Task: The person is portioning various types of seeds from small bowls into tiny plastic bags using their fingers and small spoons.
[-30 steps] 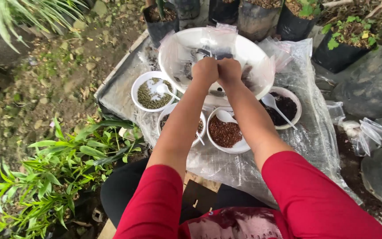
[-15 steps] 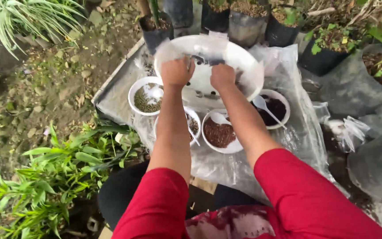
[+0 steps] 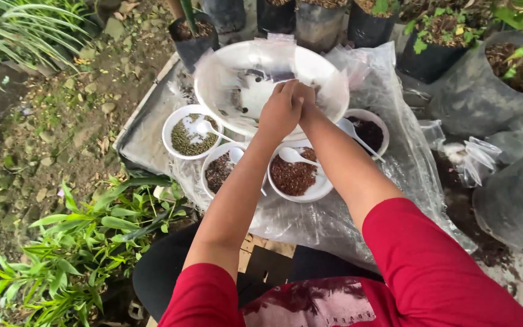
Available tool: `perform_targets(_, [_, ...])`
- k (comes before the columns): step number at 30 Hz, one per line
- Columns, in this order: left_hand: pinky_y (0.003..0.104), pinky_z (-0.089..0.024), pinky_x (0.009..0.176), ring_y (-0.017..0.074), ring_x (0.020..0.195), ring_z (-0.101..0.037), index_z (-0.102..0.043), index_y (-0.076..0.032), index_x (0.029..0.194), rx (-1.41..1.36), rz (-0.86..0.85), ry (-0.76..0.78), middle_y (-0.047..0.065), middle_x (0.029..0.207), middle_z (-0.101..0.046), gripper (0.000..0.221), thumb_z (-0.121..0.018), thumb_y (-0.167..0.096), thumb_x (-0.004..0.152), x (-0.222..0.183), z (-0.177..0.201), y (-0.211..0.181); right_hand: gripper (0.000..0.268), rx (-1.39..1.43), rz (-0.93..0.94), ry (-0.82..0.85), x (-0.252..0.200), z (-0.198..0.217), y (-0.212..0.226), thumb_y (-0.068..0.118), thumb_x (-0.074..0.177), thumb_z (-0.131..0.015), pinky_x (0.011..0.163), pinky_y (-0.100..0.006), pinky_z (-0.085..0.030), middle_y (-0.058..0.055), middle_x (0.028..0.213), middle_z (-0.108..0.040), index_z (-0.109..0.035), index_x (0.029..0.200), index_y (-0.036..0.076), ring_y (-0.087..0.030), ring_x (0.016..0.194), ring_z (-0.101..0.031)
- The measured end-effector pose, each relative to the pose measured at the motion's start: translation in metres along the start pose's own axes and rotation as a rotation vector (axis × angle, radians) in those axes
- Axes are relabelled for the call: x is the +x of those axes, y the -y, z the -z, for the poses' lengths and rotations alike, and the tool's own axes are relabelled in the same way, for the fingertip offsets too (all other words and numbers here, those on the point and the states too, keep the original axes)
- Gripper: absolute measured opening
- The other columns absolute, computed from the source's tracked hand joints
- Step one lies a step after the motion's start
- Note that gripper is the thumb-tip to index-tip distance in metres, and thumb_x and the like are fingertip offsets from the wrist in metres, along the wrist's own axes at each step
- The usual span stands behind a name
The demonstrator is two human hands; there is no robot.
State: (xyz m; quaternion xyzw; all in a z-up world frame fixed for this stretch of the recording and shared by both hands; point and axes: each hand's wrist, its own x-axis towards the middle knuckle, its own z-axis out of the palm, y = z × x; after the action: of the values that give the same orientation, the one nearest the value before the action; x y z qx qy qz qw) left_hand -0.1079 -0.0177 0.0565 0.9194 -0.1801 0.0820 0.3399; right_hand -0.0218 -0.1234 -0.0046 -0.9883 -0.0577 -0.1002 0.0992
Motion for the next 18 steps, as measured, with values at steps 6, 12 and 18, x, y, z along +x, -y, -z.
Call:
perform_targets(6, [0.066, -0.031, 0.121, 0.0542, 0.147, -0.033, -0.020, 0.014, 0.157, 0.052, -0.136, -0.175, 0.041, 0.155, -0.030, 0.063, -0.048, 0.003, 0.101, -0.029, -0.017, -0.042, 0.026, -0.107, -0.011, -0.095, 0.001, 0.046, -0.013, 0.008, 0.089, -0.060, 0.067, -0.042, -0.056, 0.001, 0.066, -0.069, -0.072, 0.069, 0.018, -0.025, 0.075, -0.075])
perform_targets(12, [0.053, -0.047, 0.106, 0.0403, 0.142, -0.046, -0.036, 0.000, 0.155, 0.096, 0.065, 0.392, 0.020, 0.163, -0.034, 0.062, -0.050, -0.025, 0.101, -0.044, -0.017, -0.067, 0.034, 0.254, -0.105, -0.308, 0.024, 0.076, -0.114, -0.005, 0.091, -0.062, 0.070, -0.046, -0.061, -0.009, 0.096, -0.080, -0.084, 0.106, 0.015, -0.028, 0.082, -0.075])
perform_targets(18, [0.052, -0.059, 0.077, 0.0432, 0.109, -0.067, -0.035, -0.012, 0.157, 0.349, 0.114, 0.472, 0.017, 0.161, -0.037, 0.059, -0.049, -0.022, 0.101, -0.039, -0.052, -0.057, 0.037, 0.483, -0.525, 0.037, 0.025, 0.063, -0.155, 0.004, 0.086, -0.065, 0.084, -0.038, -0.061, -0.002, 0.111, -0.077, -0.081, 0.113, 0.024, -0.027, 0.098, -0.072])
